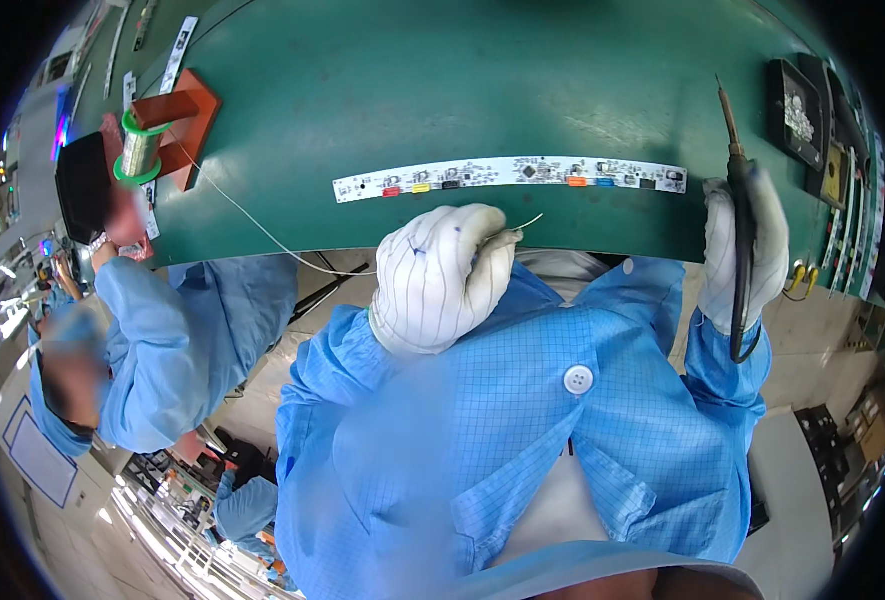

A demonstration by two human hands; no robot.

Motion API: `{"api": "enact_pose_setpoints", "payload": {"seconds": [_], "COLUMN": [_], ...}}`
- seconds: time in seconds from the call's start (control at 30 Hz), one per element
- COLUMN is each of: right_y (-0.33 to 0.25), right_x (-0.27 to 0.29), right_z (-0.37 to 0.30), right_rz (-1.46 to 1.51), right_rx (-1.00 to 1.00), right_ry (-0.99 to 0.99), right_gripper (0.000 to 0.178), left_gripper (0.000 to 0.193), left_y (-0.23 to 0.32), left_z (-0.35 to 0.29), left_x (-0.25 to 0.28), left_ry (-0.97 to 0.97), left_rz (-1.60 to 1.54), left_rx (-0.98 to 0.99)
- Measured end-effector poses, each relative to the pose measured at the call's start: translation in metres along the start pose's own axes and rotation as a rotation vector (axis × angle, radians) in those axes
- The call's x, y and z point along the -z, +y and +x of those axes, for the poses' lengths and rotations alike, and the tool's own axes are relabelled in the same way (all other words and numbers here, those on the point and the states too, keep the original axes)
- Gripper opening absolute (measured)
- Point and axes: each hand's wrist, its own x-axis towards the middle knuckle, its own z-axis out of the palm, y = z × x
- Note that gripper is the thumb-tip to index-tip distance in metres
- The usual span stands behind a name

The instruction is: Soldering electronic components onto narrow circuit boards at a manual assembly station.

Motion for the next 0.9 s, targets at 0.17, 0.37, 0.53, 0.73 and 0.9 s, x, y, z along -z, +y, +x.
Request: {"api": "enact_pose_setpoints", "payload": {"seconds": [0.17, 0.37, 0.53, 0.73, 0.9], "right_y": [-0.003, -0.013, -0.009, 0.003, 0.002], "right_x": [0.003, 0.031, 0.040, 0.036, 0.031], "right_z": [0.002, 0.016, 0.025, 0.031, 0.038], "right_rz": [0.154, 0.165, 0.245, 0.390, 0.389], "right_rx": [-0.085, -0.226, -0.326, -0.326, -0.331], "right_ry": [0.100, -0.173, -0.226, -0.353, -0.416], "right_gripper": [0.031, 0.022, 0.024, 0.020, 0.018], "left_gripper": [0.020, 0.023, 0.027, 0.021, 0.022], "left_y": [0.001, 0.007, 0.000, 0.010, 0.005], "left_z": [0.012, 0.012, 0.025, 0.034, 0.034], "left_x": [-0.010, -0.011, -0.026, -0.048, -0.056], "left_ry": [0.043, 0.057, 0.107, 0.116, 0.098], "left_rz": [-0.090, -0.231, 0.088, 0.250, 0.356], "left_rx": [-0.033, 0.006, -0.196, -0.176, -0.152]}}
